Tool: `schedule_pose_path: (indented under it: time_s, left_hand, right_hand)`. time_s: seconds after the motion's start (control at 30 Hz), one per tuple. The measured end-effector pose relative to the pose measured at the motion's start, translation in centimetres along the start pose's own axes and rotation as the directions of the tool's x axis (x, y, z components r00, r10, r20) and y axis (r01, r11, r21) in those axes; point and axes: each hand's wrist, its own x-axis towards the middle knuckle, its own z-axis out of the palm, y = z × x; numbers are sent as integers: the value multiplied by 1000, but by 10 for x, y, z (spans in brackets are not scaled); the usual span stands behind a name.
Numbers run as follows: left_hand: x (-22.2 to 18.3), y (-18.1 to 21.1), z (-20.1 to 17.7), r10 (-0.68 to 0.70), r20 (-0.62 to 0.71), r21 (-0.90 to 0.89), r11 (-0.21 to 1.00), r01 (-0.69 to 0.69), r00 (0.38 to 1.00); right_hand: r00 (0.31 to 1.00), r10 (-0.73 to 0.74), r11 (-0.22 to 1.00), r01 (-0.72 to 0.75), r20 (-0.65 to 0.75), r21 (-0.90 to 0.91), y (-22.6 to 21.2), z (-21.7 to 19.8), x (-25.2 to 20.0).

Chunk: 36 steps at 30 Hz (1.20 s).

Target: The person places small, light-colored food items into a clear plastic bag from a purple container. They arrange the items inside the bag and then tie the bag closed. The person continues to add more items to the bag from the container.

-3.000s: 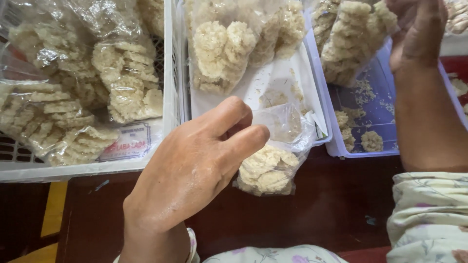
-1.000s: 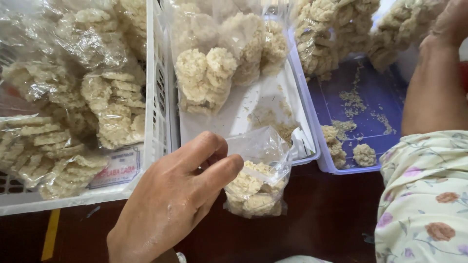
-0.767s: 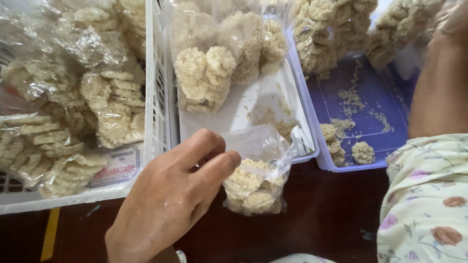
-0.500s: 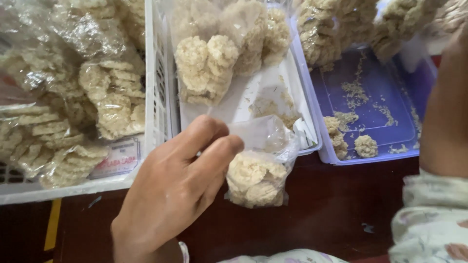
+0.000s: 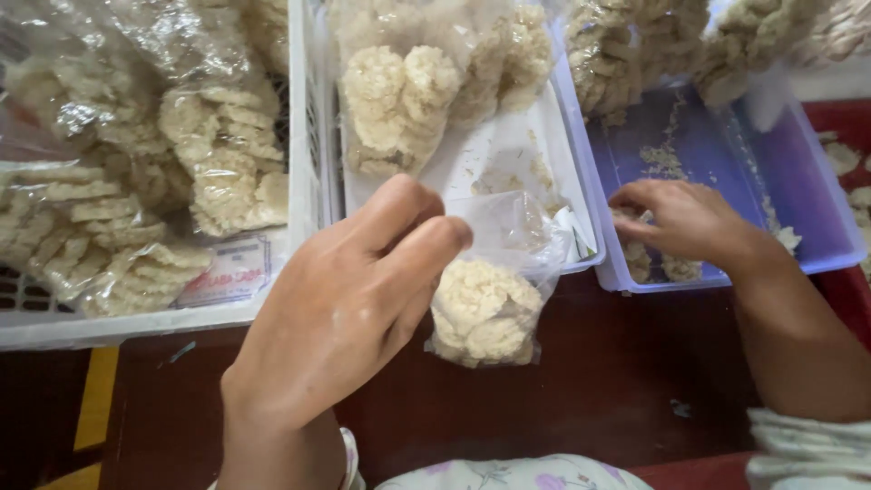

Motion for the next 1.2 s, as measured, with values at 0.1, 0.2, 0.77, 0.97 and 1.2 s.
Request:
schedule_pose_path:
  time_s: [0.1,0.2,0.77,0.97,1.2]
  left_hand:
    - [1,1,-1,1,-13,-24,1000,-2,1000]
    - [0,0,-2,-24,-7,-63,998,24,1000]
    - [1,1,1,34,-44,-101,994,-38,998]
    - [0,4,1,48,-25,-102,993,-51,999]
    - [1,7,3,84,22,-65,994,-83,996]
  right_hand:
    - [990,-66,946,101,-122,310,21,14,-5]
    - [993,-57,859,100,-100,503,22,-2,-24]
    - [620,-753,477,745,-220,467,-132,-123,-72]
    - [617,-787,616,785,7,62,-126,-127,-73]
    - [470,-877,438,869,104,-230,-153,-130,-73]
